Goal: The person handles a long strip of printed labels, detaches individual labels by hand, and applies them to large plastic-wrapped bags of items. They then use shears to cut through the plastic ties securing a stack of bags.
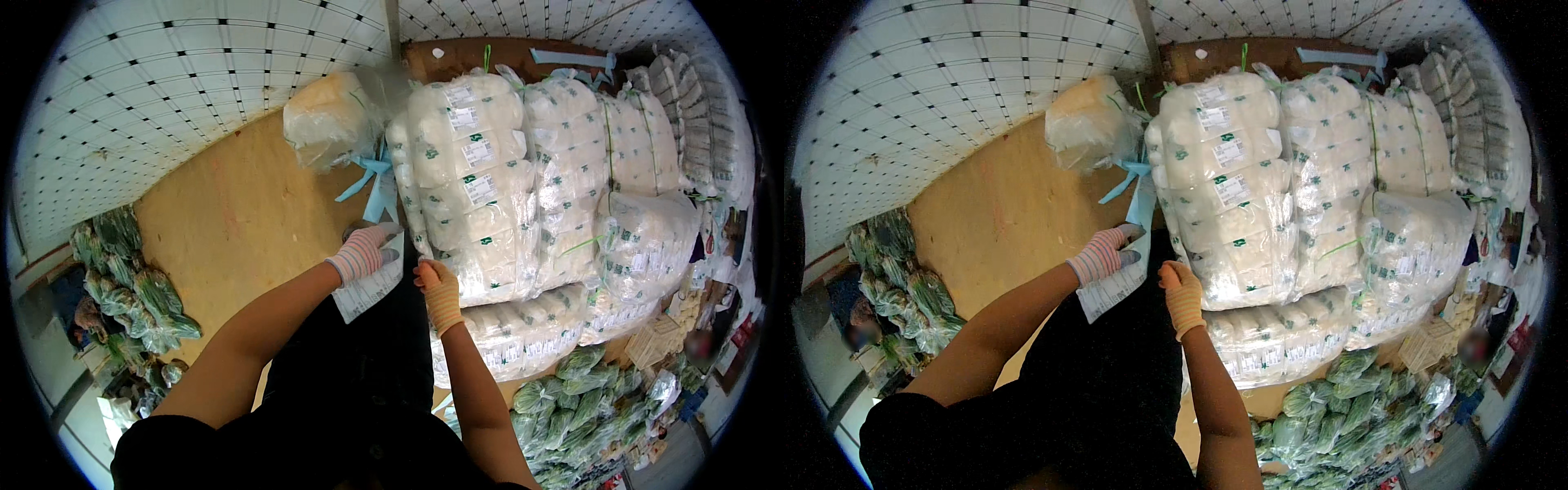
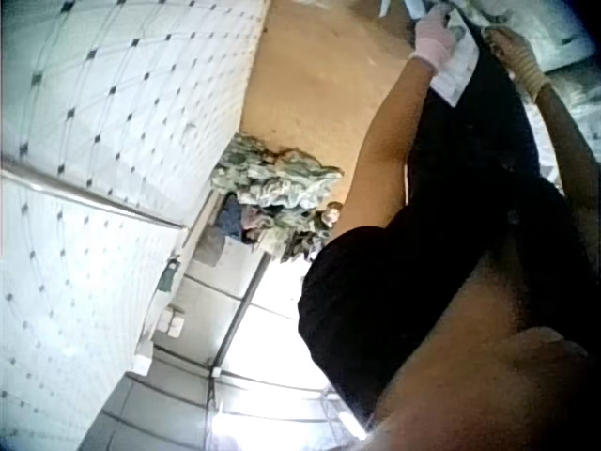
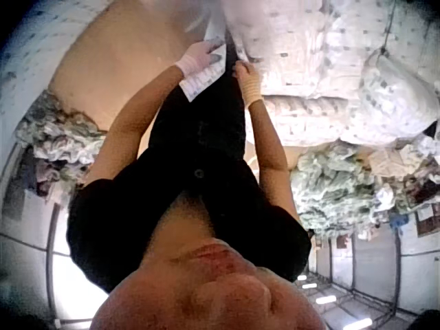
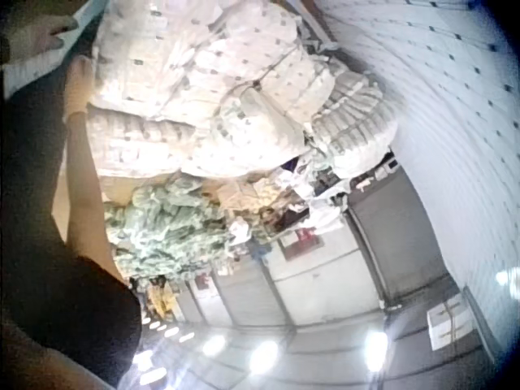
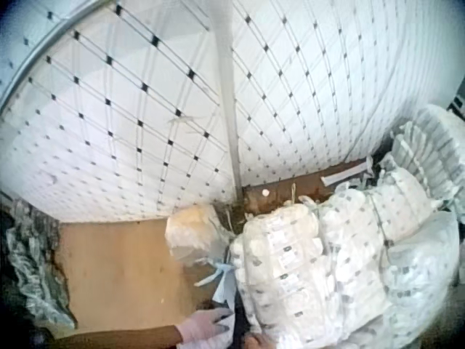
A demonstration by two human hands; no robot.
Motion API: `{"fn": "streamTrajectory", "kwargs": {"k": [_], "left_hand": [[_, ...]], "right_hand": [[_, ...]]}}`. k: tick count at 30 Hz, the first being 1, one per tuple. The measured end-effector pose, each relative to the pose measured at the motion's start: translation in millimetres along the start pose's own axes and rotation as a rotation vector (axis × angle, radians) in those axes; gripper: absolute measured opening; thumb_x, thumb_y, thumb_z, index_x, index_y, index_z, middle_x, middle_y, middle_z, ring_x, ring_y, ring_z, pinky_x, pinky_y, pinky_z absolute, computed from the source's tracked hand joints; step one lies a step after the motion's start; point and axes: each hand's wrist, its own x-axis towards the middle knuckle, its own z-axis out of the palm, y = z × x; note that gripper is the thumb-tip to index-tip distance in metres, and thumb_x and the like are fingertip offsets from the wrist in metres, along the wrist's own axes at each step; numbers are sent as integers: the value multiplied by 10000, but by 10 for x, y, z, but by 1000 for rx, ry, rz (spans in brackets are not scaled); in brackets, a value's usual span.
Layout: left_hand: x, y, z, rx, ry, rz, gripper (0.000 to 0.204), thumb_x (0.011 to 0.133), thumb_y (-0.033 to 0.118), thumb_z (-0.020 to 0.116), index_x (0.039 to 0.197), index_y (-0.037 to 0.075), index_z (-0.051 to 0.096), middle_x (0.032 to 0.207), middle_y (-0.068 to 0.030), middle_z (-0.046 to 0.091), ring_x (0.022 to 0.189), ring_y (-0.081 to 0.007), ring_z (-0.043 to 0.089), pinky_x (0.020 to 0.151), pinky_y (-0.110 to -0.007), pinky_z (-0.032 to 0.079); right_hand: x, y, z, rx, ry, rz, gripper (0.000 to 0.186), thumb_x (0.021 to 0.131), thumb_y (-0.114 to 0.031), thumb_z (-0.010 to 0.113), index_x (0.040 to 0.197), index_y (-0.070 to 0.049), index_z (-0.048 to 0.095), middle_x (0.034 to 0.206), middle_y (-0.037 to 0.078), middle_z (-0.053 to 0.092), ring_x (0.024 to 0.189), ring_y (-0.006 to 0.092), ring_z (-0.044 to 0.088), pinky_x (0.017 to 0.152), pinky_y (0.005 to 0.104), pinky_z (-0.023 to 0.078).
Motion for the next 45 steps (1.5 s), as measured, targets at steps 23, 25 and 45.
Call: {"fn": "streamTrajectory", "kwargs": {"k": [23,25,45], "left_hand": [[-1403,-51,-481,-864,9,249,239,710,95,648,917,-4,583,851,-57,620,769,-128,579,717,-274,461],[-1355,-72,-435,-654,82,282,209,715,99,642,888,-4,586,843,-53,618,756,-119,568,695,-265,454],[-396,203,15,538,-284,-32,252,689,98,585,909,16,492,757,-195,569,744,-343,558,640,-399,439]], "right_hand": [[-844,-1141,924,-142,272,-607,492,686,-45,619,1115,57,400,842,94,508,762,191,499,688,277,420],[-837,-1131,899,-589,498,-904,410,659,-92,648,1024,-14,478,818,144,546,762,296,510,686,357,418],[6,-118,-722,507,518,-21,165,742,-93,594,880,-16,547,738,60,569,632,137,553,587,230,473]]}}
